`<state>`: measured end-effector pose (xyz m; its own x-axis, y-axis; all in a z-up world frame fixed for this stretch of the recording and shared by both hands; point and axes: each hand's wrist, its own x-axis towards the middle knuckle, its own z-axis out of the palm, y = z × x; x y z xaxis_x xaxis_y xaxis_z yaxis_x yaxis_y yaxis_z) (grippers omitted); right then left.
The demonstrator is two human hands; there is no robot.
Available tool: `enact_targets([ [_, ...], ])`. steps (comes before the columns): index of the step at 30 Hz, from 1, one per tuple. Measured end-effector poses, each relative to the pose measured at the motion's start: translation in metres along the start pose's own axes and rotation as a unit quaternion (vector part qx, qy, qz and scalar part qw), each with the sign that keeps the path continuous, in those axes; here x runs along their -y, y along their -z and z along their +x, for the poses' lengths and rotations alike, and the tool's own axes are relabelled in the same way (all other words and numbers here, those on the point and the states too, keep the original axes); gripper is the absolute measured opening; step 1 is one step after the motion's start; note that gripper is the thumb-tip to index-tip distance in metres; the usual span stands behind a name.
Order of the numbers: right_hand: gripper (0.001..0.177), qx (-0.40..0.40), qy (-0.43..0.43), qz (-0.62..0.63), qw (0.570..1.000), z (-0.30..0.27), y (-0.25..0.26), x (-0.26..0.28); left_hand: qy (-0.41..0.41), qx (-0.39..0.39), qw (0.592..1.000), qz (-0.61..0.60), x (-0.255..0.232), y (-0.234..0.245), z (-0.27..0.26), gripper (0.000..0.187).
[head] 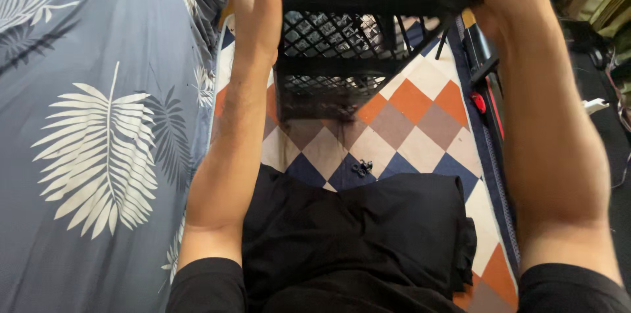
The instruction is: The person assembles a black plastic crate by snapping together side panels and attaching wheels. They rotate the crate to connect each panel and then install four caster wheels at the base.
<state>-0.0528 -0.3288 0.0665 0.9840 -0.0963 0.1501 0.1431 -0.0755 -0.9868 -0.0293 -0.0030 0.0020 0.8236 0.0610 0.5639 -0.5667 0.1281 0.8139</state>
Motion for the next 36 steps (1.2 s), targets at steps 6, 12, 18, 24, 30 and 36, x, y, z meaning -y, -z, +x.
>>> enact_targets([
  [6,0.025,-0.045,0.143,0.084,0.985,-0.092,0.005,-0.064,-0.064,0.142,0.986,0.052,-0.044,-0.013,-0.01,0.046],
  [12,0.036,-0.163,0.102,0.279,0.941,-0.183,-0.05,-0.134,-0.048,0.237,0.962,0.125,-0.059,-0.037,-0.033,0.06],
  [18,0.049,-0.302,0.043,0.245,0.92,-0.274,-0.077,-0.179,-0.09,0.313,0.925,0.195,-0.057,-0.056,-0.067,0.061],
  [24,0.062,-0.392,-0.103,0.205,0.891,-0.334,-0.085,-0.25,-0.076,0.389,0.897,0.195,-0.052,-0.08,-0.105,0.065],
  [30,0.065,-0.303,-0.165,0.323,0.881,-0.352,-0.12,-0.297,-0.084,0.468,0.855,0.206,-0.039,-0.068,-0.116,0.063],
  [36,0.041,-0.135,-0.405,0.394,0.814,-0.359,-0.135,-0.342,-0.02,0.505,0.826,0.248,-0.016,-0.026,-0.146,0.067],
])
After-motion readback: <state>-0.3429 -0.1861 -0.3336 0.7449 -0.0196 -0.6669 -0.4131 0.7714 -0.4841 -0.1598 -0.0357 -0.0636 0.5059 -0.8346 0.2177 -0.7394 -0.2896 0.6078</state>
